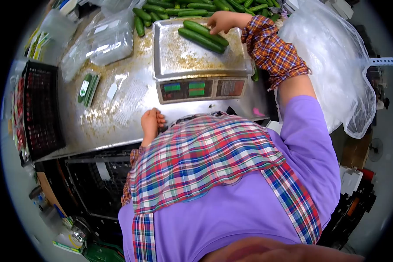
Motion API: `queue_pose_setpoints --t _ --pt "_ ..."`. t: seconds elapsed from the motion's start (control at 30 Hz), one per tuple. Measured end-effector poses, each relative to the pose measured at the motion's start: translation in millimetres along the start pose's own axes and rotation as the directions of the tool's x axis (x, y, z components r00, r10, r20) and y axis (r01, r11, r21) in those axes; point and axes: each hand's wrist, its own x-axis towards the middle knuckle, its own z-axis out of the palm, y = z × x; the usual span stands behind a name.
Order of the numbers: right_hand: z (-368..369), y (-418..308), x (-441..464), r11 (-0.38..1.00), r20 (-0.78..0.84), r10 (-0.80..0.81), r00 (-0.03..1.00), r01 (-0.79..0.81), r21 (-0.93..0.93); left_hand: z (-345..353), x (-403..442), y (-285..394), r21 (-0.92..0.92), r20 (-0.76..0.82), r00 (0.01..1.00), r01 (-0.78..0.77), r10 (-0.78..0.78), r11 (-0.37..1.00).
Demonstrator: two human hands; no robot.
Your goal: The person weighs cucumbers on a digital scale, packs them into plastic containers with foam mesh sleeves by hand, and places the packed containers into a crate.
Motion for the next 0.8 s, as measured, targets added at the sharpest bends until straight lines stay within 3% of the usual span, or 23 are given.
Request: queue_pose_setpoints --t 0.13,0.17,0.2,0.33,0.8 --pt "1 18 6 0.992 -0.111 -0.028 0.993 0.014 -0.127 -2 6 -3 -0.033 0.039 0.999 -0.016 0.018 0.999" --pt "-30 -17 -29 1.000 -0.035 -0.010 0.999 0.010 0.009 -1 4 -1 -0.037 0.031 0.999 -0.023 0.024 0.999" --pt "-30 -9 -30 0.994 -0.139 -0.102 0.985 0.108 0.032 1 1 1 -0.038 0.025 0.999 -0.030 0.031 0.999" --pt "-48 -34 -63 0.990 -0.201 -0.143 0.969 0.141 -0.025 3 0 1 -0.028 0.011 0.999 -0.047 0.047 0.999" --pt "-7 -15 -30 0.993 -0.245 -0.100 0.964 0.080 -0.092 10 1 2 -0.047 0.024 0.997 -0.068 0.069 0.997"
